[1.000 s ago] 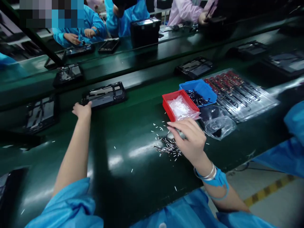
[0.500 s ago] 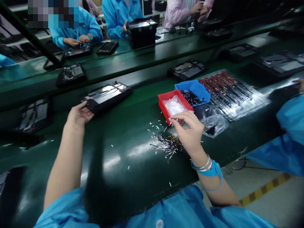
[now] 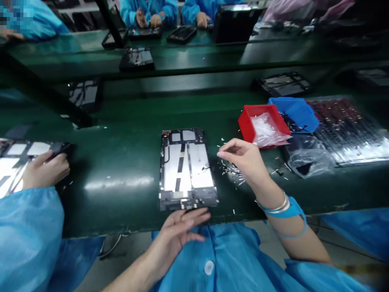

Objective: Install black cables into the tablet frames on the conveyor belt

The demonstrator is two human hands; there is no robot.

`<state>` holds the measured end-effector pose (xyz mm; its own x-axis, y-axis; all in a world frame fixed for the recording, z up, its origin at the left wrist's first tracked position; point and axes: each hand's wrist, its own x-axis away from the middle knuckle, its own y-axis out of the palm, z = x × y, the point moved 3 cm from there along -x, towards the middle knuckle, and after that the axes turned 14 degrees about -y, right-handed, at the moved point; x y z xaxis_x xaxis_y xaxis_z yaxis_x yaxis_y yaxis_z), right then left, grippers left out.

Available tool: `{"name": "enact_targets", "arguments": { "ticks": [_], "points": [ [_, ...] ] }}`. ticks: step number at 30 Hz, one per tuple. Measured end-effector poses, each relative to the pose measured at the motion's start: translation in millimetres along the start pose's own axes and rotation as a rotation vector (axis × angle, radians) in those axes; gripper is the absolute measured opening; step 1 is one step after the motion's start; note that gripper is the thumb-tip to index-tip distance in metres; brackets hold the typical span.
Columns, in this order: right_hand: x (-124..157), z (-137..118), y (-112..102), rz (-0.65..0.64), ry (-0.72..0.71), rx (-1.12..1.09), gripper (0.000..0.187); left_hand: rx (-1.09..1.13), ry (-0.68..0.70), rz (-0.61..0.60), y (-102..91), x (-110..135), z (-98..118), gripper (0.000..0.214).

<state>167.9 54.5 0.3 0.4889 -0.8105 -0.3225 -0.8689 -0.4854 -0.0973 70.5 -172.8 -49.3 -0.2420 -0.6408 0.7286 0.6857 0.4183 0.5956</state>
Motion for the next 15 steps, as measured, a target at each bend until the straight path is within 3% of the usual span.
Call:
{"name": "enact_targets", "arguments": {
  "ticks": [3,5,7,11,13,15],
  "points": [
    [0.4,-2.2,44.0,-0.219,0.102,-0.085,0.026,-0.153,-0.172,-0.263,4.6,14.5,-13.1,0.029],
    [-1.2,-0.3,70.3,-0.303,0.147,-0.118,0.028,-0.379,-0.062,-0.303,-0.9,24.2,-2.6,0.025],
    [-4.3,4.6,90.9,-0.340,0.167,-0.120,0.028,-0.622,0.248,-0.122,-14.5,33.6,20.2,0.021],
    [-11.3,17.3,112.1,-0.355,0.177,-0.071,0.020,-0.944,0.910,0.521,-48.4,51.4,65.9,0.013],
    [-13.8,21.5,114.9,-0.364,0.172,-0.031,0.016,-1.131,1.062,0.706,-58.6,50.4,77.0,0.014],
    [-15.6,22.9,115.4,-0.372,0.156,0.013,0.015,-1.342,1.116,0.778,-63.4,43.4,81.9,0.024]
  ]
}}
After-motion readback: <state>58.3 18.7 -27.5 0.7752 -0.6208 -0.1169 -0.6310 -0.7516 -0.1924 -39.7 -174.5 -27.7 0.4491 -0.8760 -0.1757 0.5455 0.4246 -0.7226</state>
